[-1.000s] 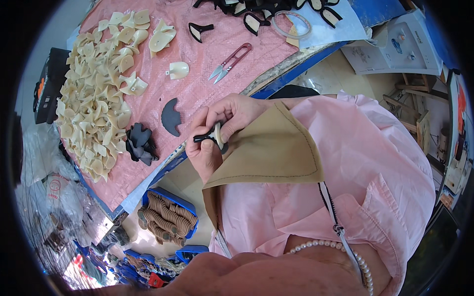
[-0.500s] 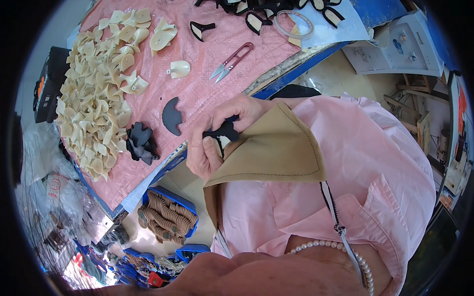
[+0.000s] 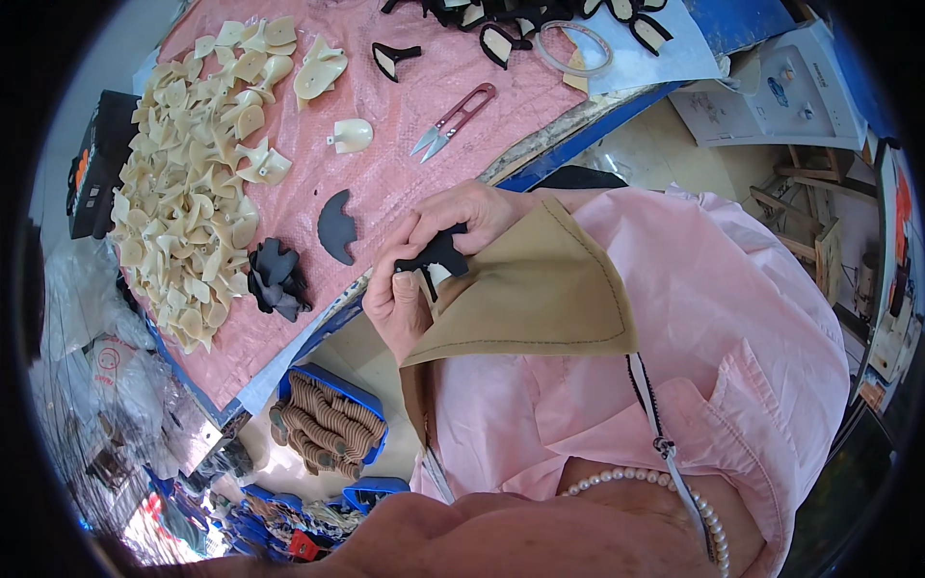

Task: Assembling small white and black plastic components into finished parts.

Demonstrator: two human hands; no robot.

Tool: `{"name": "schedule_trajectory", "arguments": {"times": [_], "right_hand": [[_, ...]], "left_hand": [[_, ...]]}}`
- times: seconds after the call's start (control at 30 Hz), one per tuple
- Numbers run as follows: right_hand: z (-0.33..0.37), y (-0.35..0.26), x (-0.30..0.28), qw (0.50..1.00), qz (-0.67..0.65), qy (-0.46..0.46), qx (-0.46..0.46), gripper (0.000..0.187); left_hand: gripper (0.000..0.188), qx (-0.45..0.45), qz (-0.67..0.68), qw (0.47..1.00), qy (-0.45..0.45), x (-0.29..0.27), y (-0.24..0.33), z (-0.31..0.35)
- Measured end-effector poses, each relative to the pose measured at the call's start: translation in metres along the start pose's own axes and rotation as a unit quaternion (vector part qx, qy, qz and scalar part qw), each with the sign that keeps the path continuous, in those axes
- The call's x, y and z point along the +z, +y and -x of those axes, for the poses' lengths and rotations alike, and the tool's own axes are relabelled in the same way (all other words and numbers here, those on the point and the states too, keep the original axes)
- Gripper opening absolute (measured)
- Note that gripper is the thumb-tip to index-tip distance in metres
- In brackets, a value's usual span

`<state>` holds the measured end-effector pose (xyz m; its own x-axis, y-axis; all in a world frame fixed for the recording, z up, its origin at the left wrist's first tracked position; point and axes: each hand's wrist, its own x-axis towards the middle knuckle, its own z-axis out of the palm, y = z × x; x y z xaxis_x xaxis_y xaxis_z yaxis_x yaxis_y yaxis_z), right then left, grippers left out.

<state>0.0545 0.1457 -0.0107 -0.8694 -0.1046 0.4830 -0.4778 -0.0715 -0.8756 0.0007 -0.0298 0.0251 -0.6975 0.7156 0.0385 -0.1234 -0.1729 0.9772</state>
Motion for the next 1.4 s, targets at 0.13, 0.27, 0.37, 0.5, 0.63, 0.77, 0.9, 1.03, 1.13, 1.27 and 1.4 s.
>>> {"name": "schedule_trajectory", "arguments": {"times": [0.13,0.27,0.37,0.5,0.63,0.77,0.9,1.03,1.13,1.27,1.4], "right_hand": [[-0.007,0.002,0.004,0.996,-0.072,0.035,0.030,0.034],[-0.012,-0.016,0.002,0.931,-0.312,0.095,0.161,0.036],[-0.021,-0.029,-0.011,0.935,-0.263,0.080,0.223,0.035],[-0.031,-0.038,-0.023,0.954,-0.170,0.039,0.243,0.036],[-0.044,-0.052,-0.033,0.963,0.011,-0.065,0.263,0.036],[-0.040,-0.036,-0.028,0.972,-0.033,-0.016,0.234,0.028],[-0.014,-0.024,-0.025,0.931,-0.131,0.114,0.322,0.026],[0.003,-0.013,0.000,0.917,-0.221,0.087,0.320,0.038],[-0.002,-0.016,0.007,0.925,-0.239,0.106,0.274,0.035],[-0.014,-0.037,0.014,0.911,-0.200,0.160,0.324,0.027],[-0.008,-0.039,0.009,0.913,-0.226,0.114,0.321,0.030]], "left_hand": [[0.025,-0.010,0.177,0.981,0.074,0.006,-0.012,0.003],[0.028,-0.052,0.206,0.973,0.091,0.001,-0.012,0.005],[0.027,0.010,0.136,0.988,0.072,0.006,-0.004,-0.001],[0.030,0.053,-0.111,0.991,0.051,-0.009,0.009,-0.012],[0.038,0.135,-0.447,0.876,-0.123,-0.021,0.020,-0.017],[0.034,-0.039,-0.406,0.907,-0.100,-0.027,0.007,-0.006],[0.029,0.010,-0.297,0.955,0.013,-0.010,0.001,-0.010],[0.032,0.035,-0.322,0.945,0.055,0.000,-0.026,-0.008],[0.034,-0.022,-0.320,0.944,0.075,0.012,-0.023,-0.005],[0.037,0.046,-0.392,0.910,0.124,0.011,-0.039,-0.005],[0.033,0.032,-0.342,0.929,0.139,0.021,-0.024,-0.012]]}}
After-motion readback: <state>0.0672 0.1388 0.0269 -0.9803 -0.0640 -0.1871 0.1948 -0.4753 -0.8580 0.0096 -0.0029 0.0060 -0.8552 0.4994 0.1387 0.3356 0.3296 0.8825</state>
